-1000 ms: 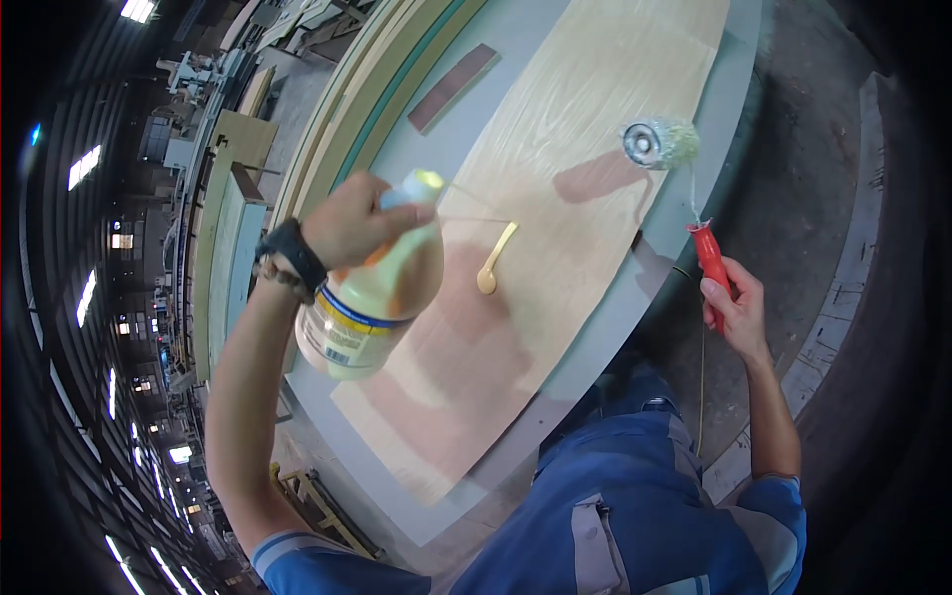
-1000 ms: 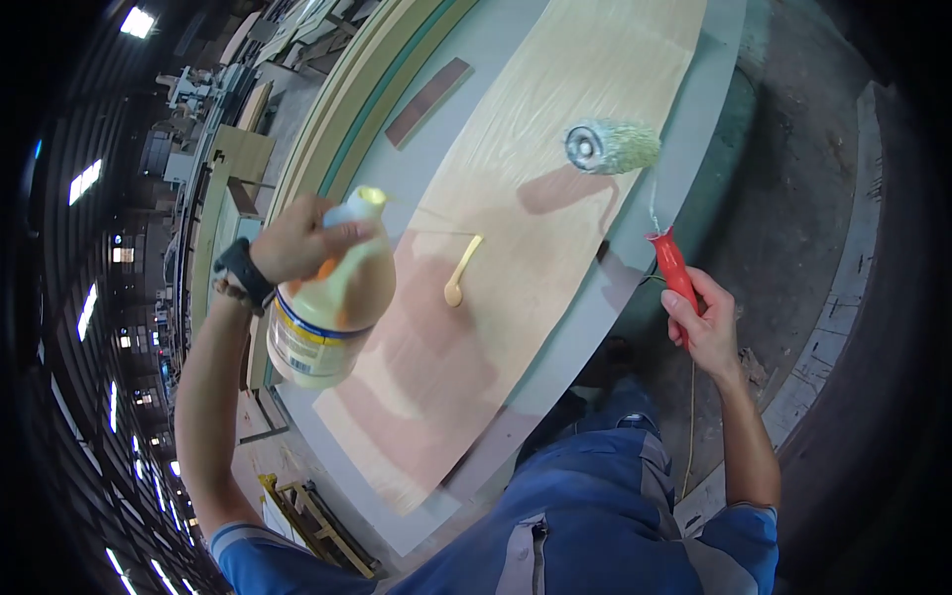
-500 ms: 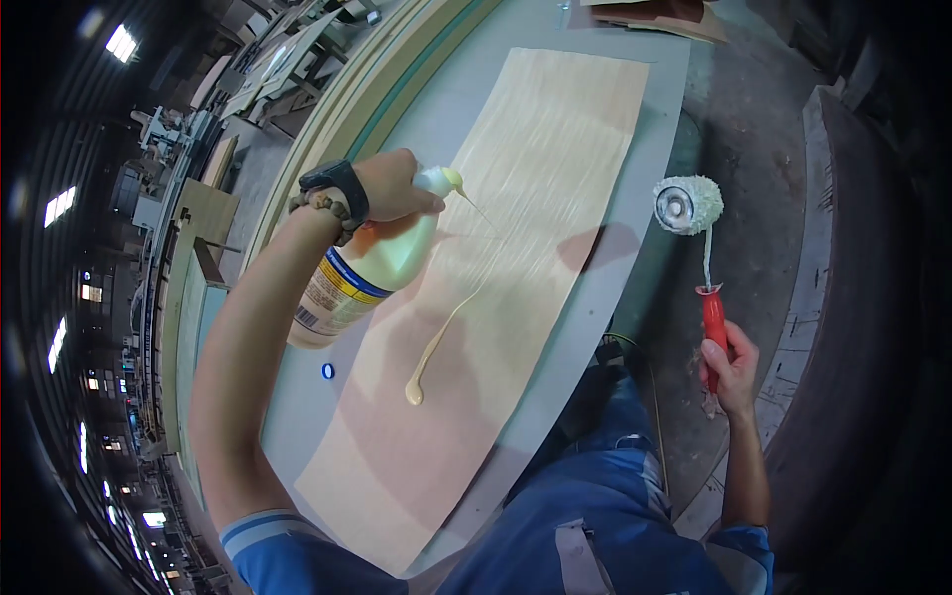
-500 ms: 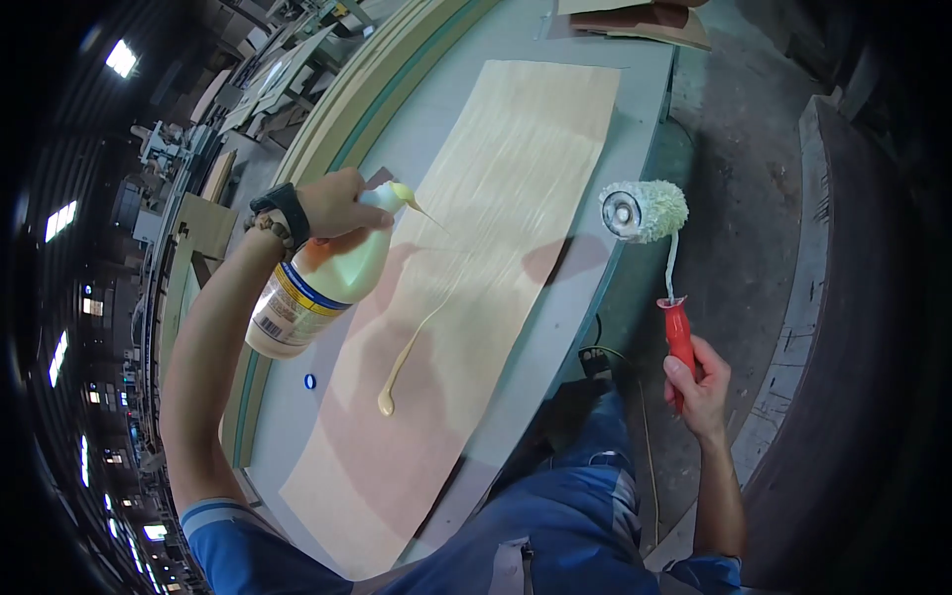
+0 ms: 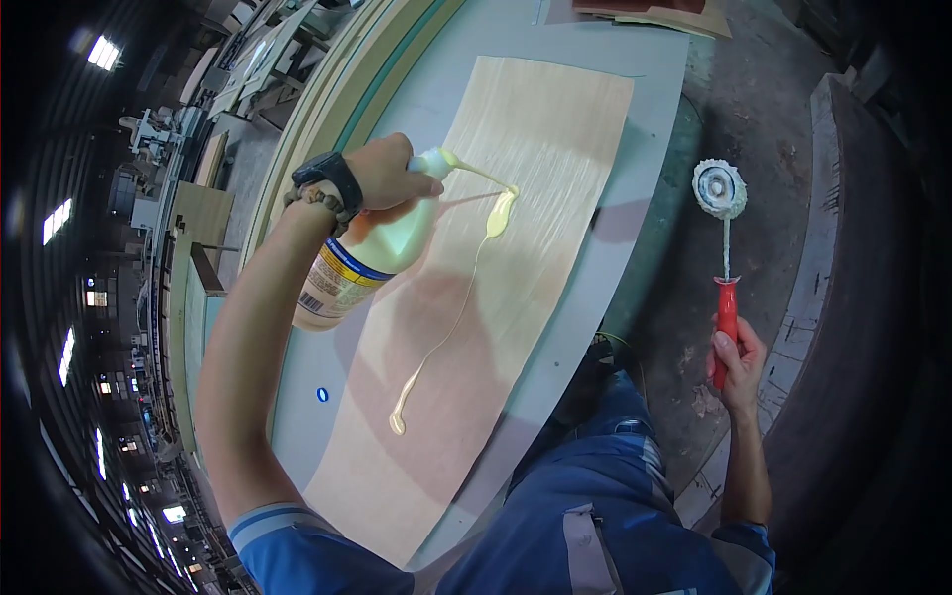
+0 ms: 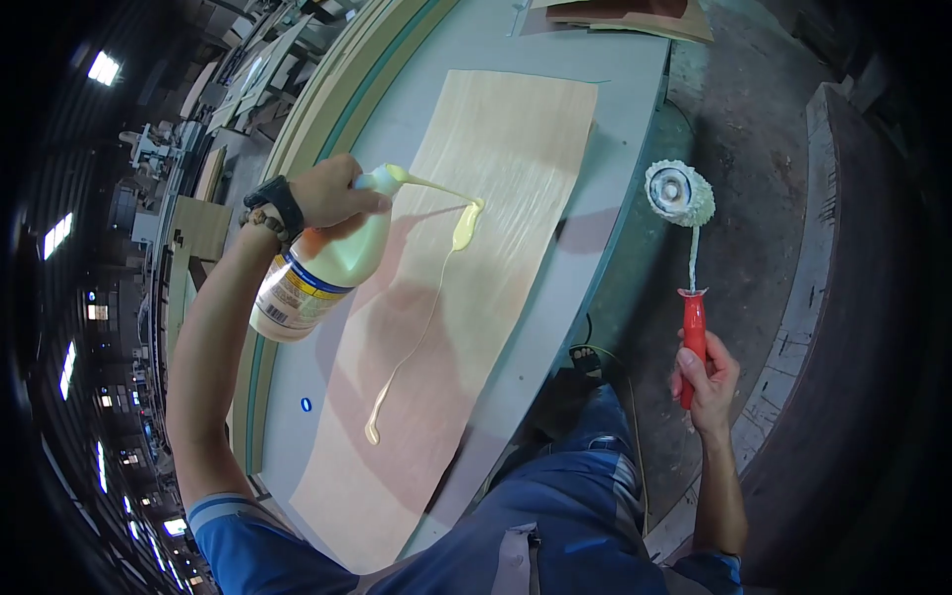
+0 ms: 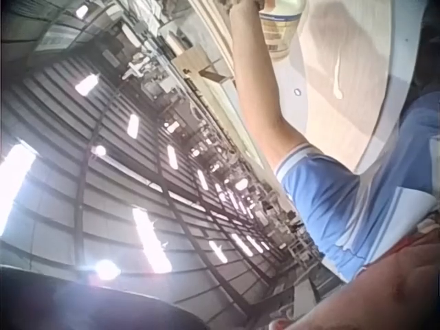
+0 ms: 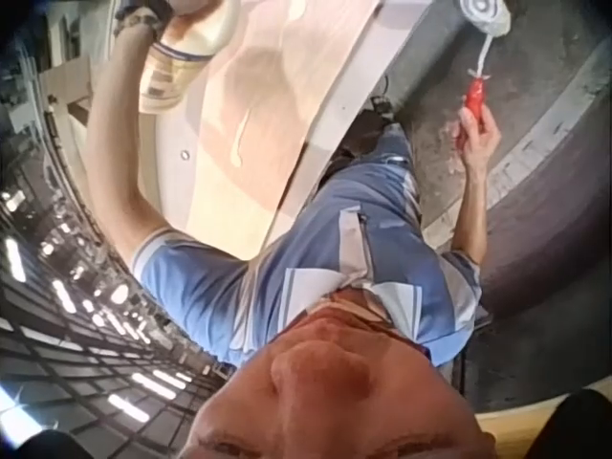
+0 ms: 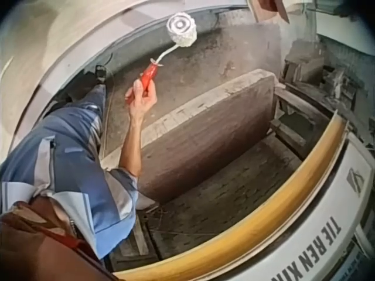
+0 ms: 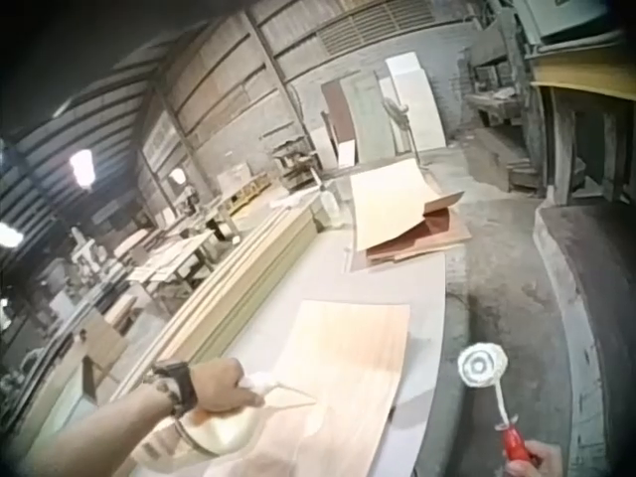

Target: Applying glue to a wooden board using a manual roller.

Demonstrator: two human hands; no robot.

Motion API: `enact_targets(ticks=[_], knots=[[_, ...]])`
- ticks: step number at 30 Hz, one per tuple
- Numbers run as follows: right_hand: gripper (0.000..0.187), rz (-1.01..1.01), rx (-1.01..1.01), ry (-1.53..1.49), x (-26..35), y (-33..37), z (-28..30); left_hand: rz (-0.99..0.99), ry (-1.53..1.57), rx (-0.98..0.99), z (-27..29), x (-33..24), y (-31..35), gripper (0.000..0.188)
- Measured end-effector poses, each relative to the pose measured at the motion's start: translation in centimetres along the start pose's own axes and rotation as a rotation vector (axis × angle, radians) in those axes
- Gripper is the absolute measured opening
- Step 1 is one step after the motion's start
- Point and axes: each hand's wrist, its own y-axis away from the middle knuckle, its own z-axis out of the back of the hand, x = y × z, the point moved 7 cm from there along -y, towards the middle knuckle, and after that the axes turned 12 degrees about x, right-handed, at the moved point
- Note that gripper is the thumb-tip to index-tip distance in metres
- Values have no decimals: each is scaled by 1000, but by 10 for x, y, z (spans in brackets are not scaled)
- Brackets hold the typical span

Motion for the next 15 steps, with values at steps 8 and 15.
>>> enact_targets(ticks=[8,15], knots=[[33,-18,130,91,22,-47,-2,-64,123,31,-37,33,39,49],[36,62,354,195,13,-44,-54,60,149,56,-175,55,149,36]])
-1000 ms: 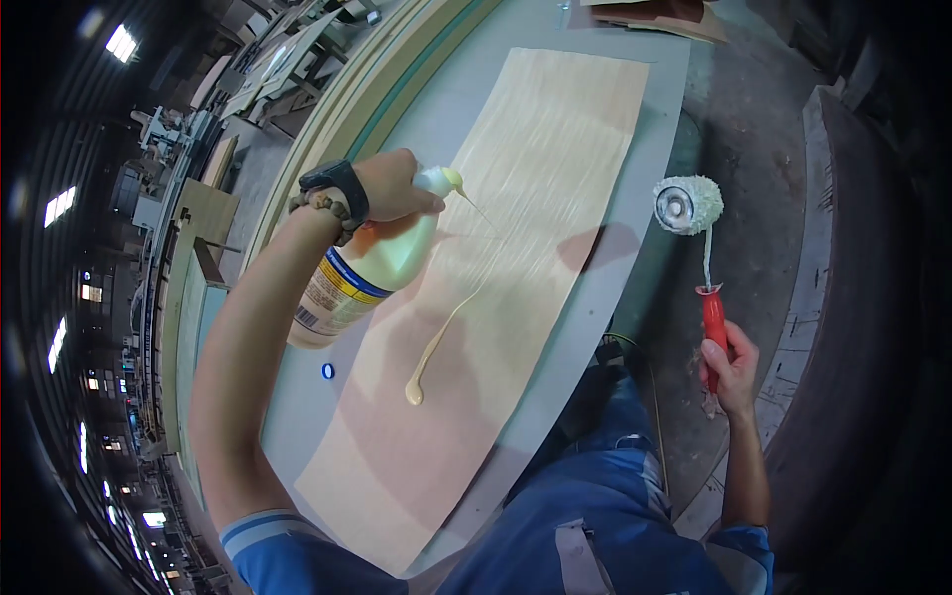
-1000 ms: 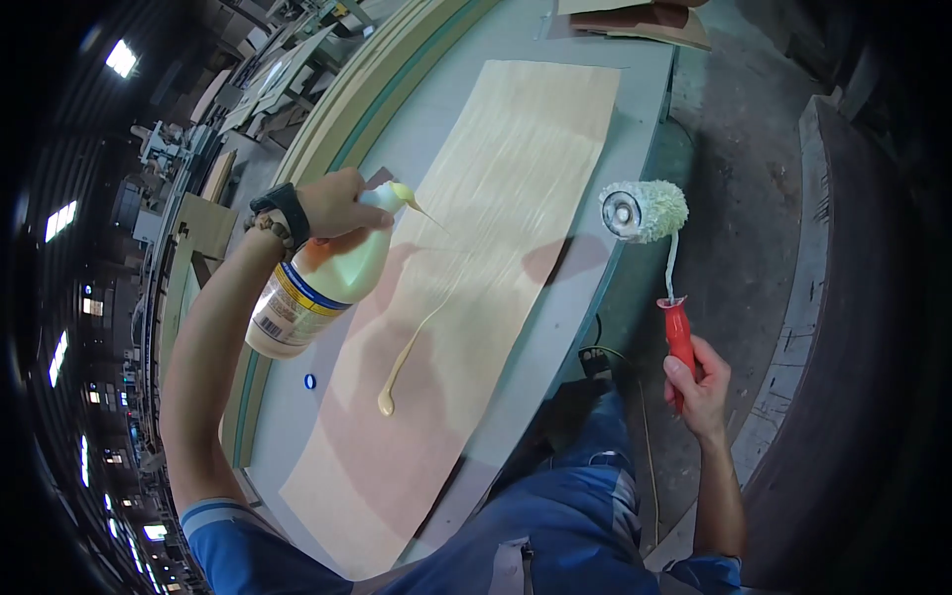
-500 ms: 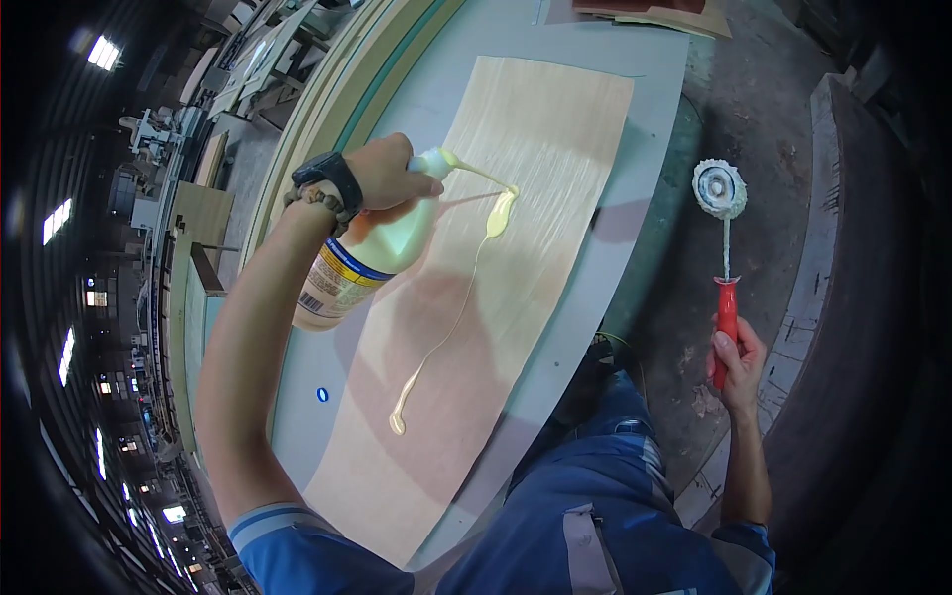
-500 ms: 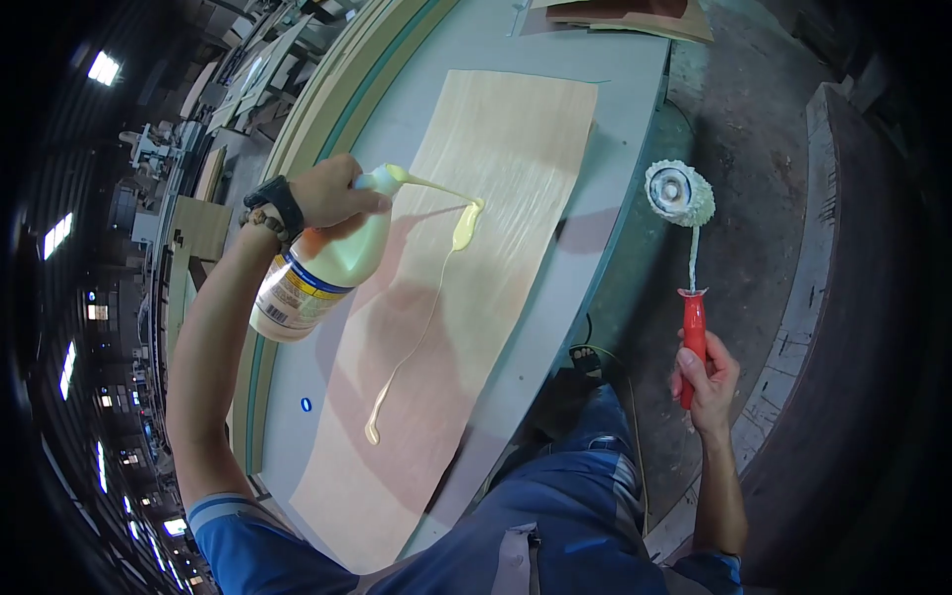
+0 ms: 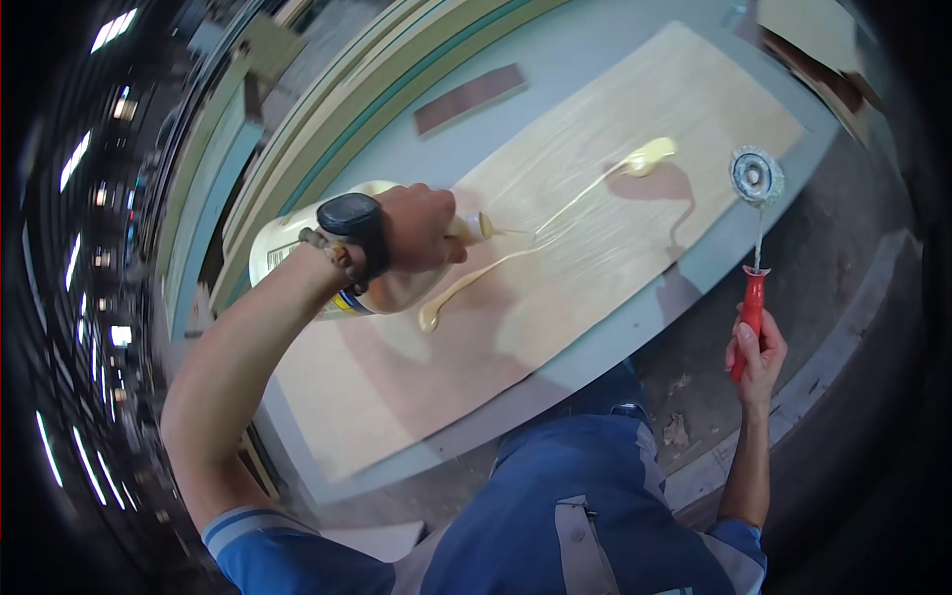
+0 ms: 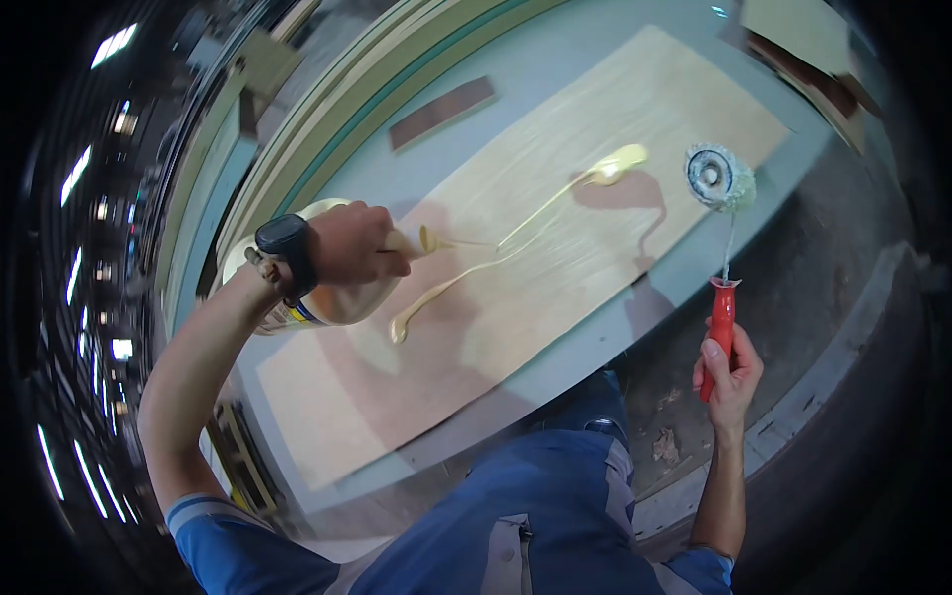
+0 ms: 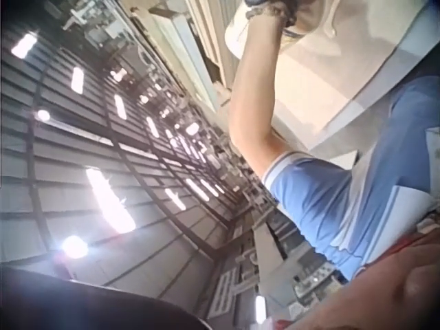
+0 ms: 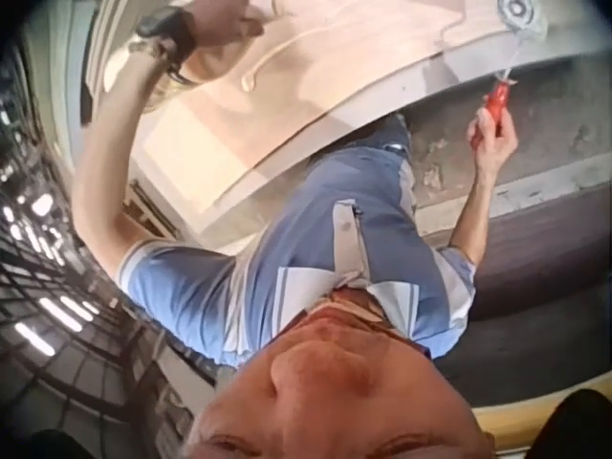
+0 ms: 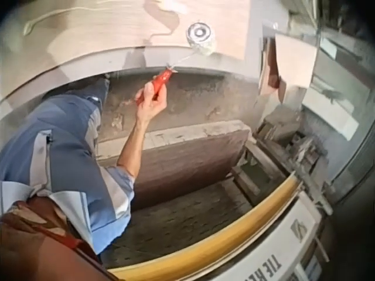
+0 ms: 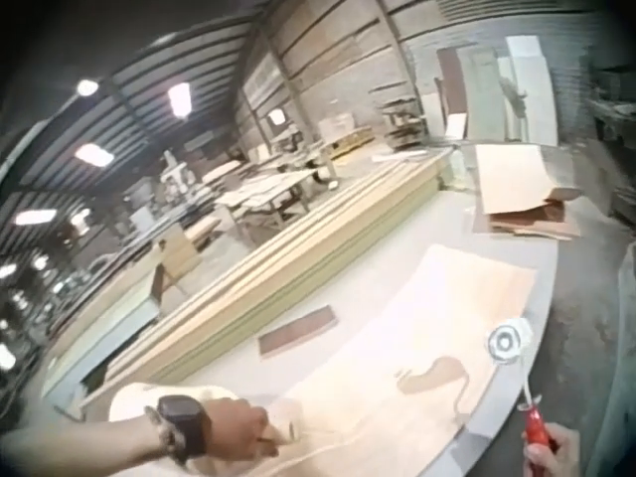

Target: Applying glue to a wooden board using a manual roller.

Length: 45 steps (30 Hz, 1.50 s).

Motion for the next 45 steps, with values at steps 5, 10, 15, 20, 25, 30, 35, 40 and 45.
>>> enact_targets(ticks=[5,10,15,20,25,30,35,40,45], knots=[[33,49,158,2,-24,21,-51,143,49,71,-118,20,51,38],[30,-18,305,53,-30,35,-92,208,125,163,-172,36,84,37],[33,-43,390,83,-26,15,-110,231,140,221,-182,49,84,40],[39,-158,557,101,-26,13,-144,265,237,107,-193,58,100,40],[41,-131,626,248,-3,3,-172,253,254,112,-207,56,107,39],[42,178,775,553,23,-4,-203,285,234,213,-213,62,119,33],[38,300,898,601,32,-12,-241,310,242,243,-226,81,137,32],[42,352,949,648,26,-17,-261,335,210,235,-234,88,140,31],[42,313,1017,628,25,-21,-278,313,219,239,-238,97,141,30]])
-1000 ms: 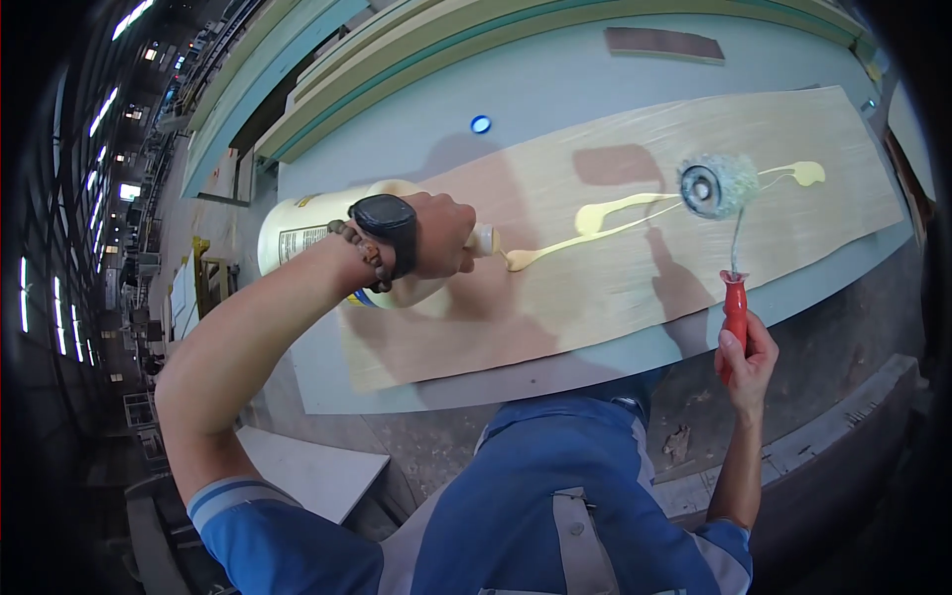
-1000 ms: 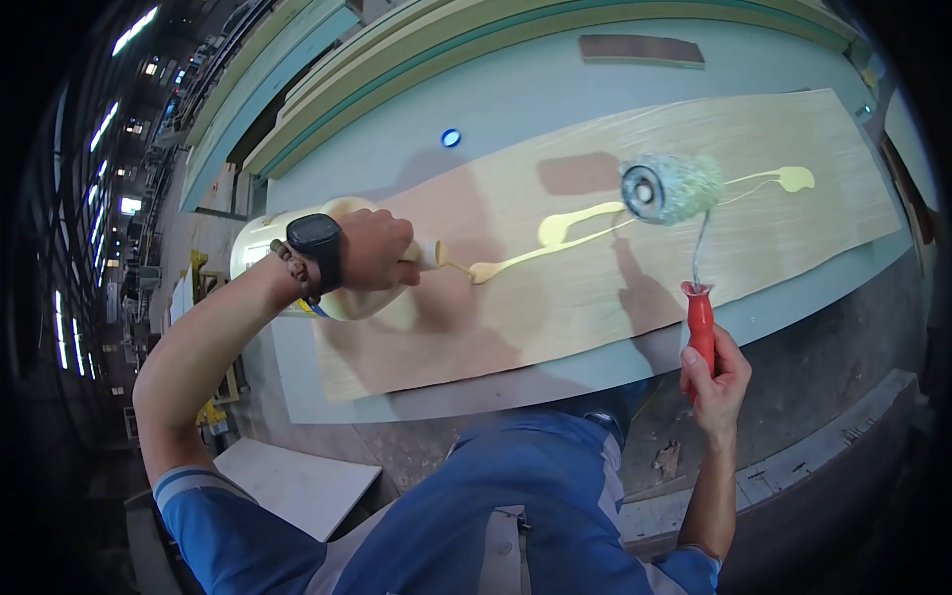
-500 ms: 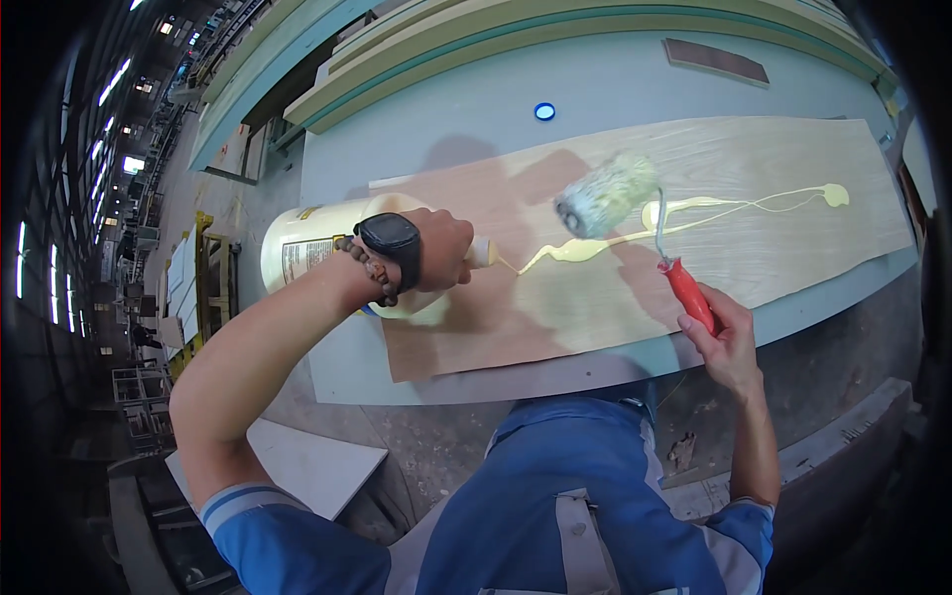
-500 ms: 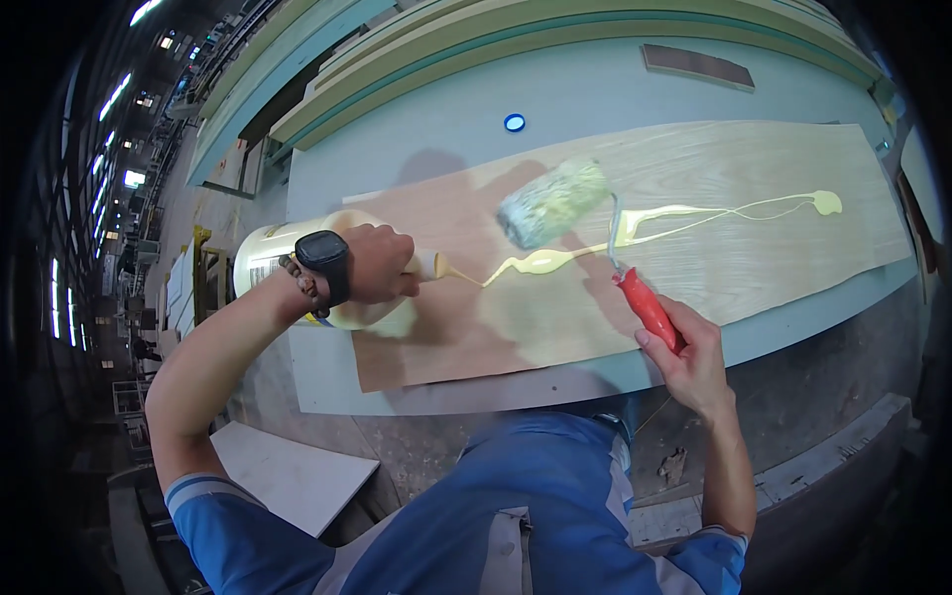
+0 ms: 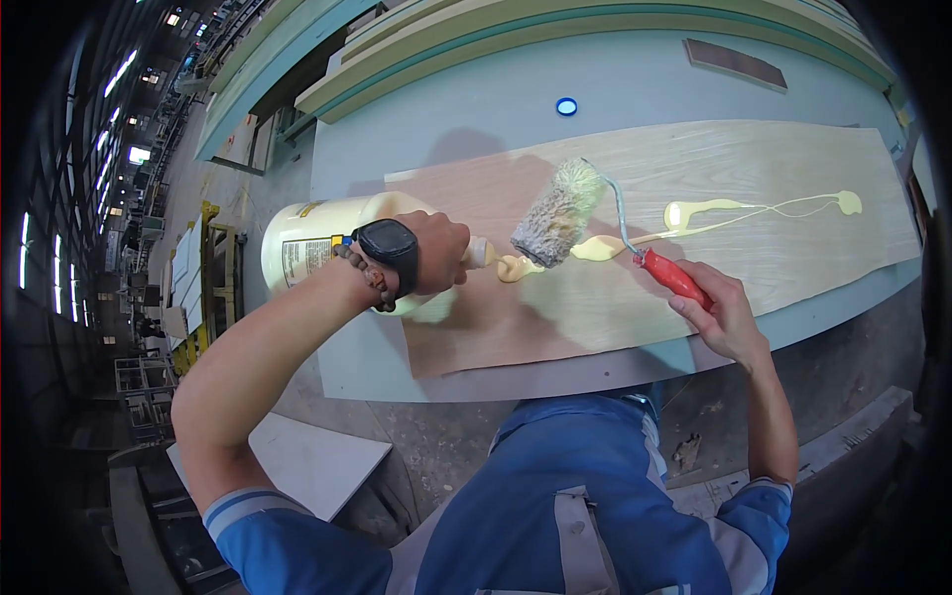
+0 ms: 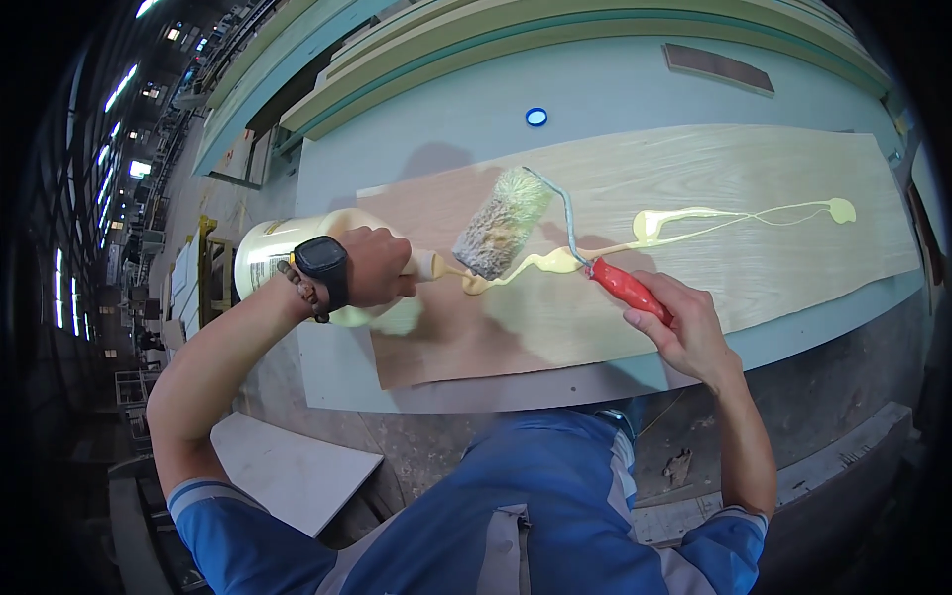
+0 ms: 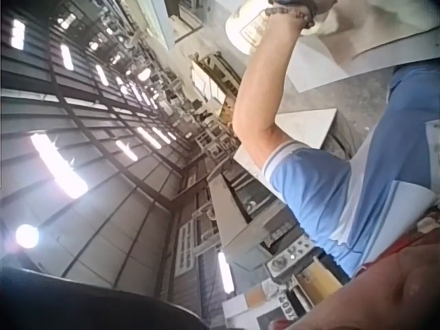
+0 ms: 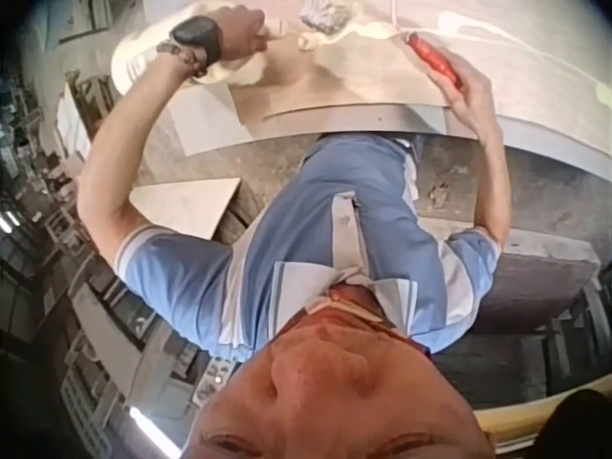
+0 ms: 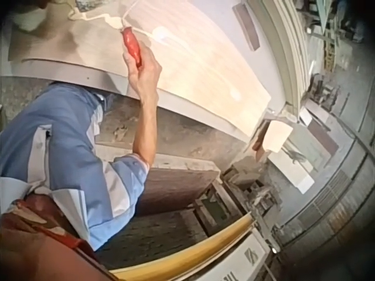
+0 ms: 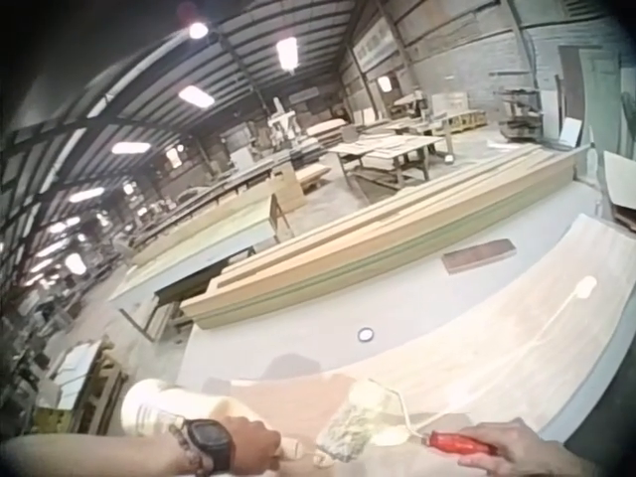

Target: Applying glue to a wooden board using a manual roller.

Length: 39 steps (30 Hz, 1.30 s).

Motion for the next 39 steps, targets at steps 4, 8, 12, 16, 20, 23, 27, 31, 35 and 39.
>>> enact_targets(ticks=[4,8,12,16,20,23,27,31,35,39], knots=[[42,8,27,-6,3,-13,4,5,5,-7,0,2,-2,29],[43,58,28,-38,-1,-20,12,-23,35,-71,4,7,0,30],[44,35,163,-225,-11,-27,21,-123,118,-235,18,8,17,49],[45,-42,263,-326,-17,-35,32,-234,129,-274,23,-4,20,49],[45,75,355,-258,1,-61,49,-437,159,-374,32,-14,26,44],[45,97,375,-214,4,-71,53,-567,274,-447,46,-3,49,44],[45,-11,363,230,-6,-68,53,-577,660,-536,45,49,78,36],[48,-171,453,328,-48,-46,31,-313,1074,-690,8,131,101,31],[48,-163,550,382,-37,-45,2,-127,1333,-1087,-50,200,121,37],[44,-47,627,593,-6,-88,-47,-22,1639,-1391,-124,249,115,39]])
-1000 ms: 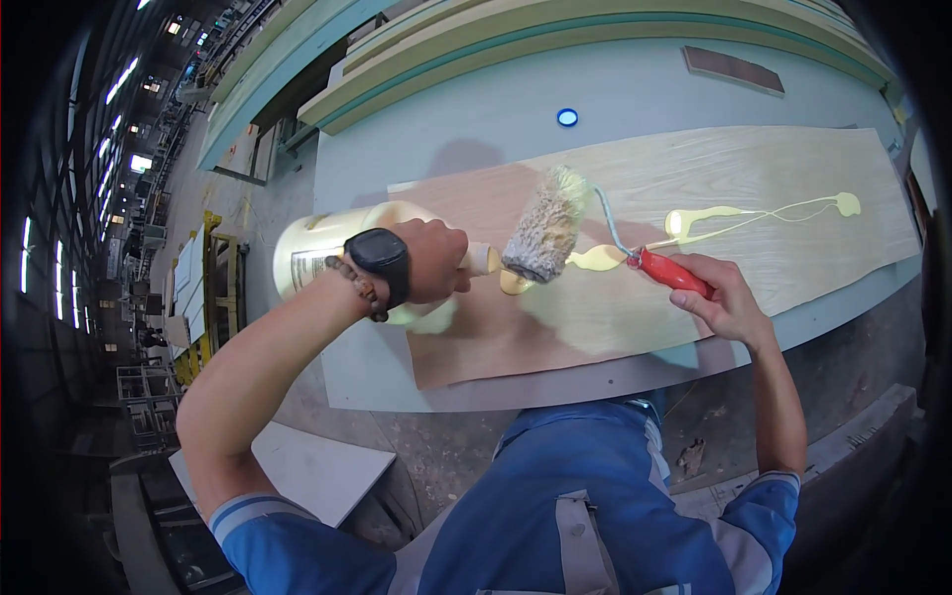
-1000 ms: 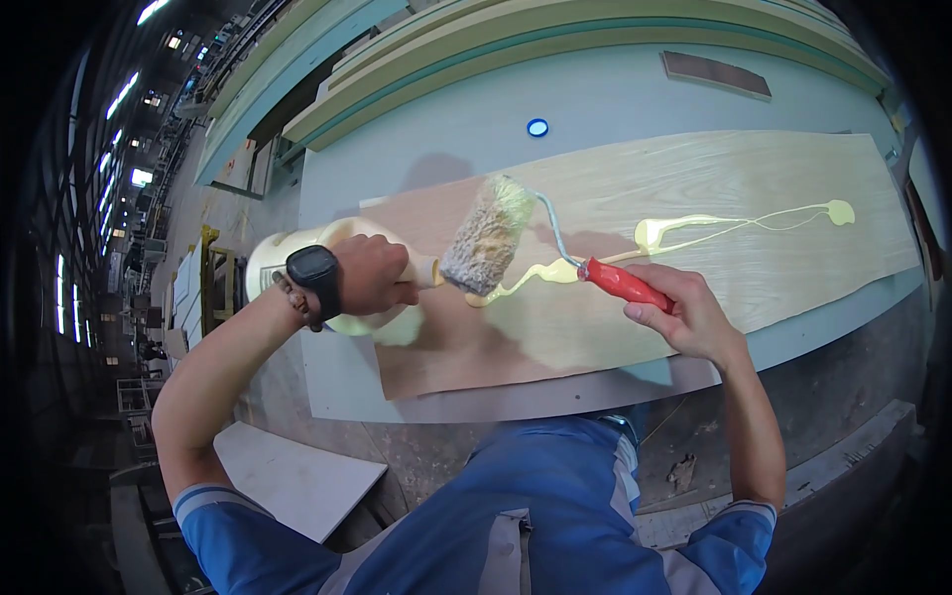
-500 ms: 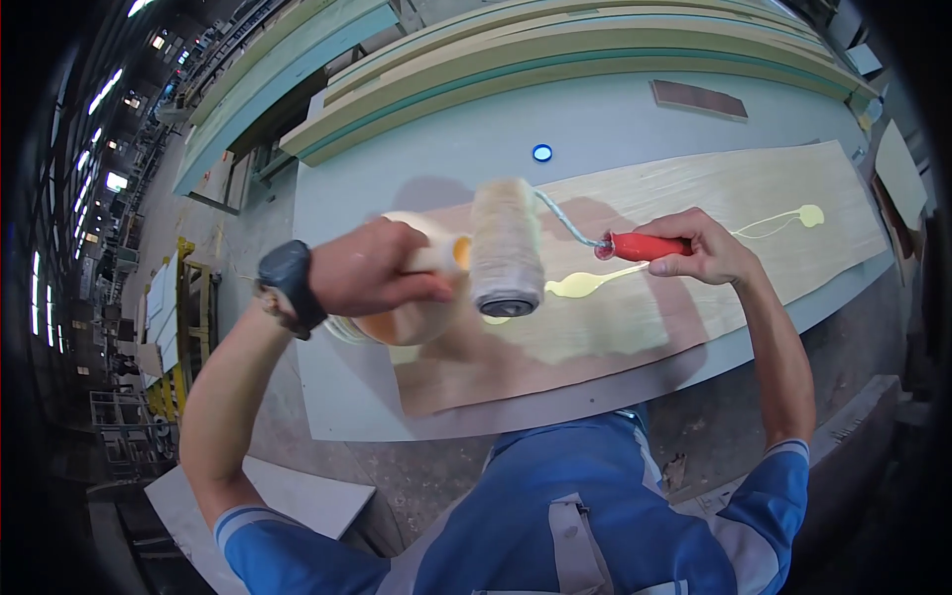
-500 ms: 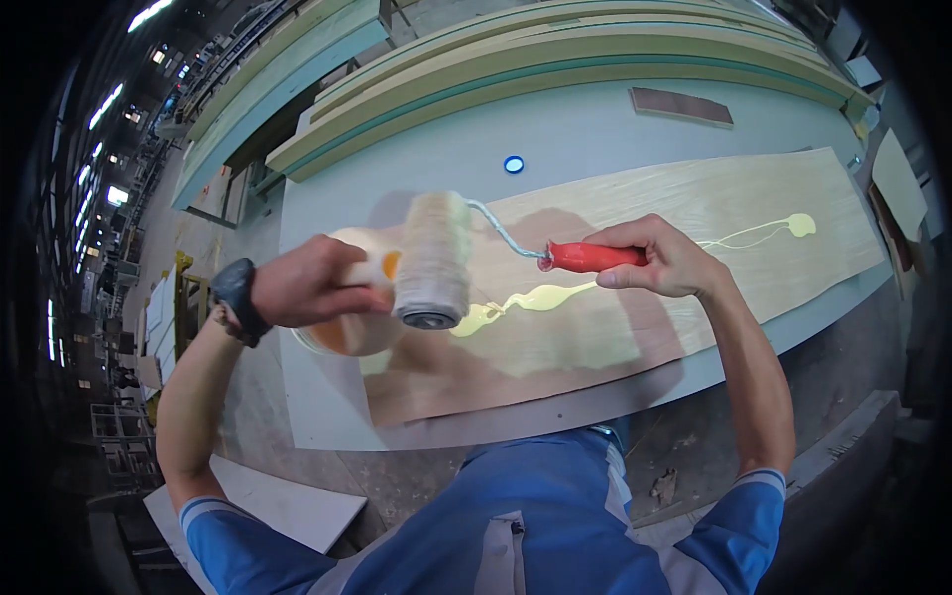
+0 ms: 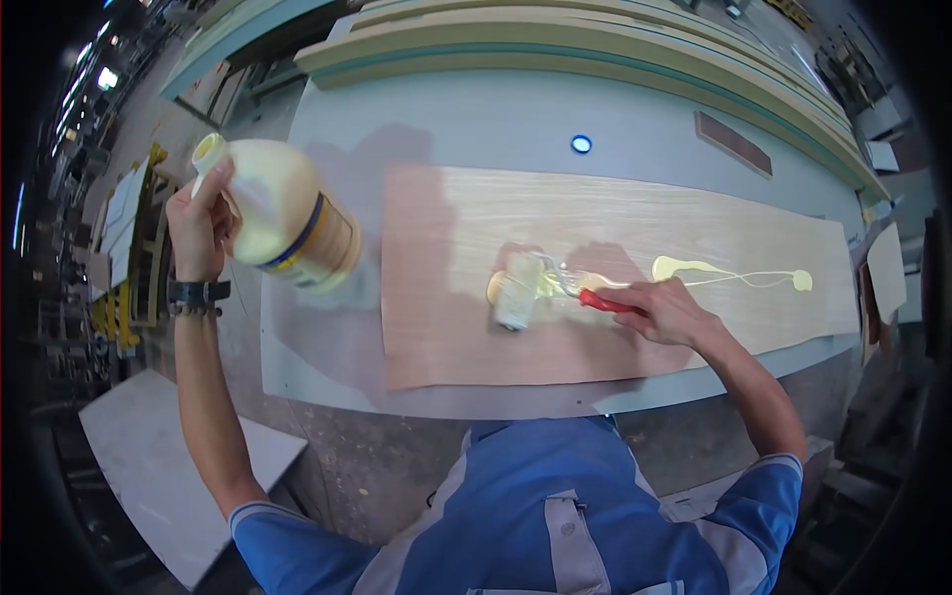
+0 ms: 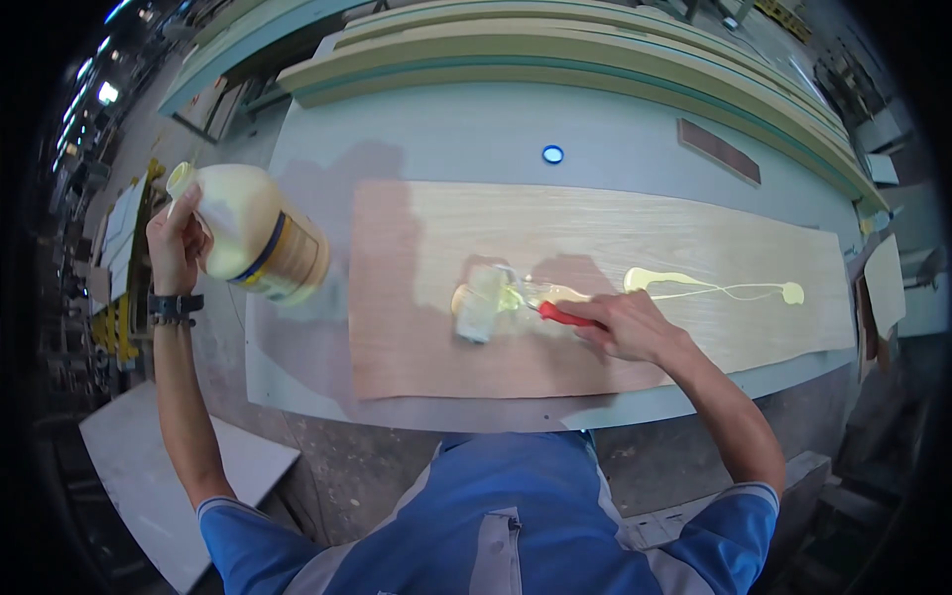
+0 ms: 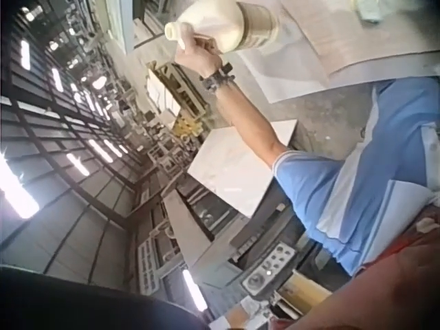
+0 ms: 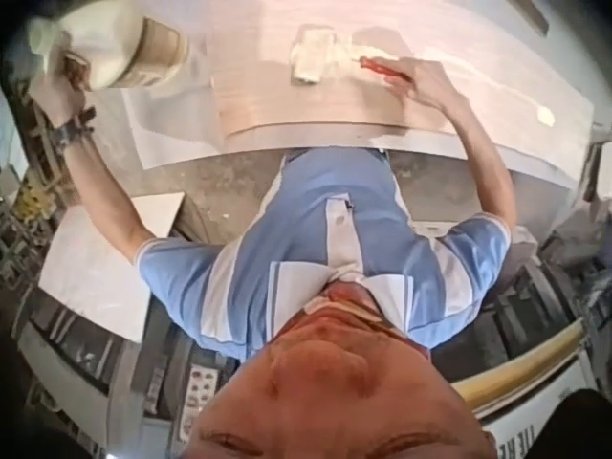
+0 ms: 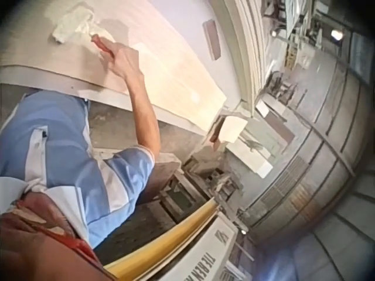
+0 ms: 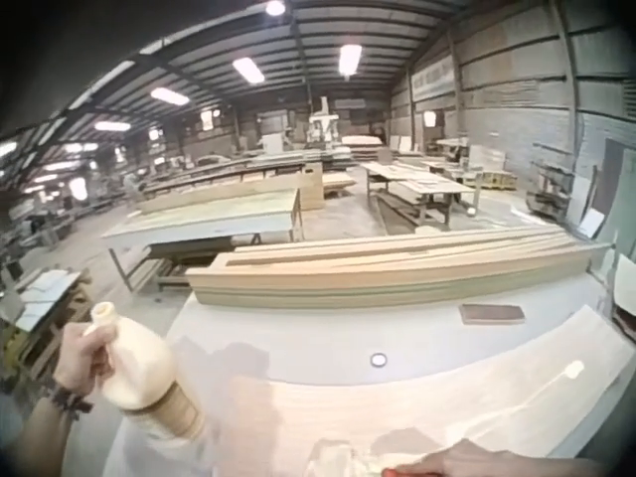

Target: Applying glue to a wooden board using a manual roller.

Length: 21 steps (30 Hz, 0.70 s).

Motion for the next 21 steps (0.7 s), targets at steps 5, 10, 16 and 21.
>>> enact_targets(ticks=[5,10,16,21], knots=[[47,43,-7,112,45,-75,32,52,65,-233,37,70,2,33],[45,2,64,163,18,-50,56,51,195,-396,77,129,32,30],[45,-84,39,184,-32,20,53,8,188,-392,80,150,47,25],[43,-65,-10,187,23,-71,39,-357,-876,-884,21,84,138,45]])
